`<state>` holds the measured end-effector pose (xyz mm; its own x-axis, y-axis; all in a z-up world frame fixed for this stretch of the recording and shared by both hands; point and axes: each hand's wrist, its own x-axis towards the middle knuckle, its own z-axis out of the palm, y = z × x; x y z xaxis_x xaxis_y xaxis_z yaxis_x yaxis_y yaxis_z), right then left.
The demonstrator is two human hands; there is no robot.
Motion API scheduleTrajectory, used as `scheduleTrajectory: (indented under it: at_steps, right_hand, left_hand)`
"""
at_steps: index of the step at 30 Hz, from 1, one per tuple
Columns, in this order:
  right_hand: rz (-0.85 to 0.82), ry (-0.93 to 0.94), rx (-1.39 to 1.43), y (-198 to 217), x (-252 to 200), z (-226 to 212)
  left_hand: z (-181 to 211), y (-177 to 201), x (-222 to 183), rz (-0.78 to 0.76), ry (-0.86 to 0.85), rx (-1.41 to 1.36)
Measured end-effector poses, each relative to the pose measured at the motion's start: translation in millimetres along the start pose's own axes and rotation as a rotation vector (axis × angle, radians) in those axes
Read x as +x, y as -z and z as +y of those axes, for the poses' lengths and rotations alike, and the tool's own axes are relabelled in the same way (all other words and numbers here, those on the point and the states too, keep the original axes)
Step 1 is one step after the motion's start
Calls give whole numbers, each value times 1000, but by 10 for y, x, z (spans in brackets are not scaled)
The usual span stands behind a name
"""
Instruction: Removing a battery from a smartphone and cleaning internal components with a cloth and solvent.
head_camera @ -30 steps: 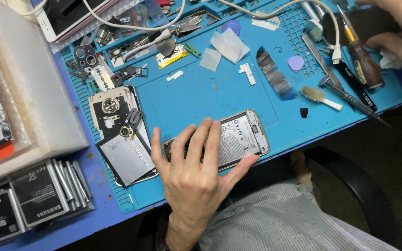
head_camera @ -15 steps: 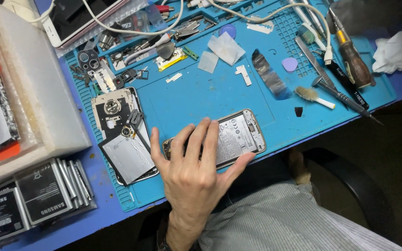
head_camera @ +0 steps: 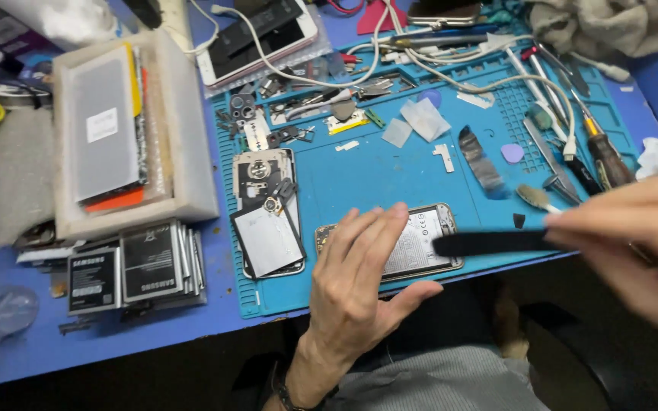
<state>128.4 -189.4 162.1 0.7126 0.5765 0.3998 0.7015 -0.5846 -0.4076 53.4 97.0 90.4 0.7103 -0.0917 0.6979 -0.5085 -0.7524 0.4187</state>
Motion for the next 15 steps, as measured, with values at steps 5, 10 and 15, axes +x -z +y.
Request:
scheduleTrajectory:
  at_steps: [5,10,15]
  right_hand:
    - [-65,-15,74,-80,64,-526]
    - [-98,-40,136,-193,-82,-428]
    - [-215,-105,263,-285,-108,-494]
  left_hand:
    - [282,266,-61,-31,180,-507]
    - [398,465,-241,-108,514,-760]
    - [415,553,-325,-84,601,-753]
